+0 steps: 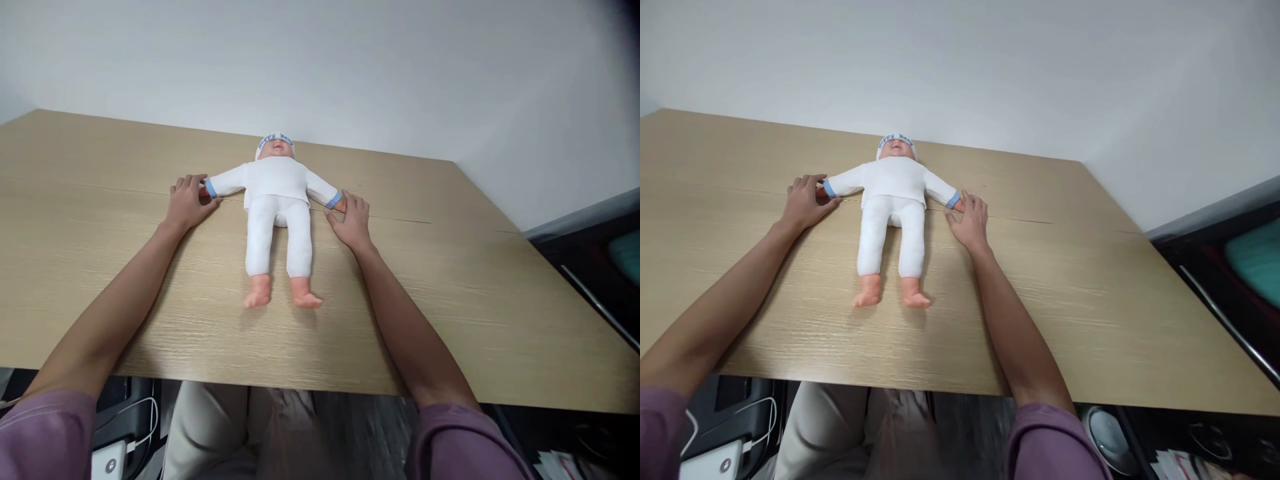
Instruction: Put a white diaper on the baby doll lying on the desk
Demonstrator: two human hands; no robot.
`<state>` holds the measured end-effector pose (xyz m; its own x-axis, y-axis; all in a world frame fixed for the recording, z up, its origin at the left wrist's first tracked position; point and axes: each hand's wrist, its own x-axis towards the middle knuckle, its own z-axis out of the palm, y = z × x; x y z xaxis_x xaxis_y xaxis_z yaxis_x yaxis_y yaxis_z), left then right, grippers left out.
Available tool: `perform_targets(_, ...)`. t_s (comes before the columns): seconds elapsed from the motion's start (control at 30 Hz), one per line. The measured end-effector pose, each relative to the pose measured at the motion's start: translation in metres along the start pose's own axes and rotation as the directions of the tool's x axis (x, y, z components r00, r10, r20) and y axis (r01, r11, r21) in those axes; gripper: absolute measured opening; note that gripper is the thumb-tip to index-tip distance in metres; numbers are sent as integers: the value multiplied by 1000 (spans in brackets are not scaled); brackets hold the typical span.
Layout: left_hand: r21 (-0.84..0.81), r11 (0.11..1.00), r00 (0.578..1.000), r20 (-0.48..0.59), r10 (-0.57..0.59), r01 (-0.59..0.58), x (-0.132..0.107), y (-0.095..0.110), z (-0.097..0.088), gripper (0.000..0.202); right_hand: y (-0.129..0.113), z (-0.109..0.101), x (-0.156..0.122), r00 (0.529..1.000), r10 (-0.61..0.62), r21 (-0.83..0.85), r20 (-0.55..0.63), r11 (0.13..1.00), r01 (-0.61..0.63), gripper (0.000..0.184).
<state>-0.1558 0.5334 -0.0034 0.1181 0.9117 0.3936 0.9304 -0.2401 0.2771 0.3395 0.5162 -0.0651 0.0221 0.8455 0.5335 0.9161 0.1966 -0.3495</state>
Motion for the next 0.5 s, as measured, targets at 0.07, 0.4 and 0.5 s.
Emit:
perform_targets(0.07,-16,1000,1000,-9,-17,17,-9,1,-2,78,-10,-7,-11,1000,13,10,-3,1000,-13,82)
perform_targets(0.4,-311,943,967,-253,38,-118,-133,100,-53,47,-168,-111,-152,984,-4,293,-177,955,56,51)
perform_targets(0.5,-501,847,981,-157,111,-176,-250,146,-75,34,-209,-166,-245,953,-176,393,-245,881,264,54)
